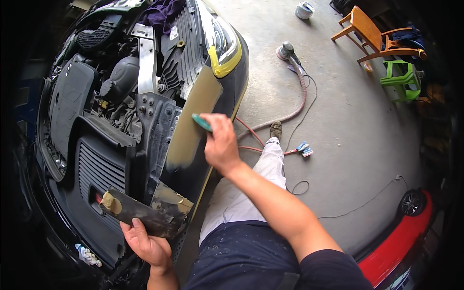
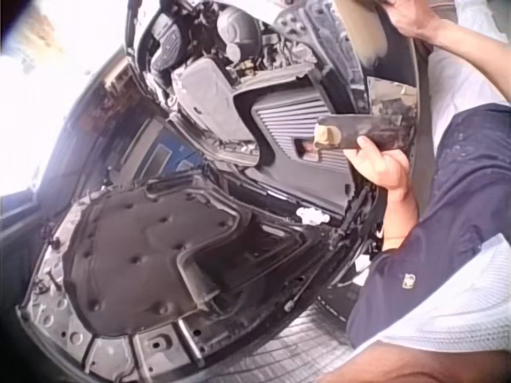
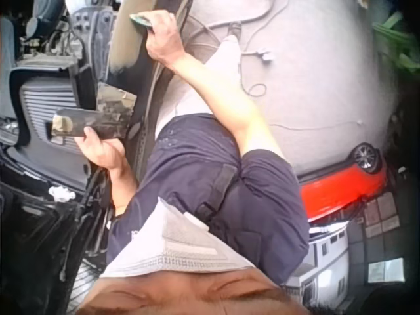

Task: The person applies body filler to the front bumper of a black car using a metal spreader, then smooths the surface with a green plastic tool. The person works on multiple sections of the bumper, including near the grille and wheel arch, while the hood remains open.

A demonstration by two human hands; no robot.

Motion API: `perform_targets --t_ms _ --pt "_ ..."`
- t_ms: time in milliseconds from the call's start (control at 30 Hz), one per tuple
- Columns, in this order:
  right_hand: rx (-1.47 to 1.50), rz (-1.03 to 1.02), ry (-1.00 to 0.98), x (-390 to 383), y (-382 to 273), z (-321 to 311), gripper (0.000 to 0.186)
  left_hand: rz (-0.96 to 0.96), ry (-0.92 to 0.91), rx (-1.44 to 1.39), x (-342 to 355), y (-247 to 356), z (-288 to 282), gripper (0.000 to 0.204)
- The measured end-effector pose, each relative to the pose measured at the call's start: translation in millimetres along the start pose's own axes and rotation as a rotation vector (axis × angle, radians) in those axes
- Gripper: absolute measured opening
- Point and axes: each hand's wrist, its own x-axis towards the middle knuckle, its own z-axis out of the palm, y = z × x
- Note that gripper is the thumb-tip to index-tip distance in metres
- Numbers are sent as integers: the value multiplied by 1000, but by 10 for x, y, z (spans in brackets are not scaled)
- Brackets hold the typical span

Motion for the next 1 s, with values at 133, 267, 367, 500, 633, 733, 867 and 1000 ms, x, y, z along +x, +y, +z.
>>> perform_targets --t_ms 133,267,367,500,633,733,867,1000 --pt "17 40 -46 -461 -290 94 49 8 -7 -24 5 0 -10 34" --pt "25 64 -103 -740 -453 141 50 16 -27 -40 -9 28 6 34" --pt "36 67 -129 -888 -525 165 50 19 -21 -33 -38 28 18 34" --pt "145 118 -219 -959 -520 112 45 22 -11 -46 -76 2 27 34" --pt "301 291 -166 -810 -411 -156 30 -12 -36 -98 -89 -10 54 34" --pt "926 714 -76 -543 -376 -534 28 -80 -69 -227 -70 -66 46 35" --pt "1461 736 -15 -245 -813 -1021 39 -180 -43 -381 -94 -175 215 35" --pt "1622 658 -153 -427 -1240 -1142 47 -135 -34 -378 -156 -279 404 35"
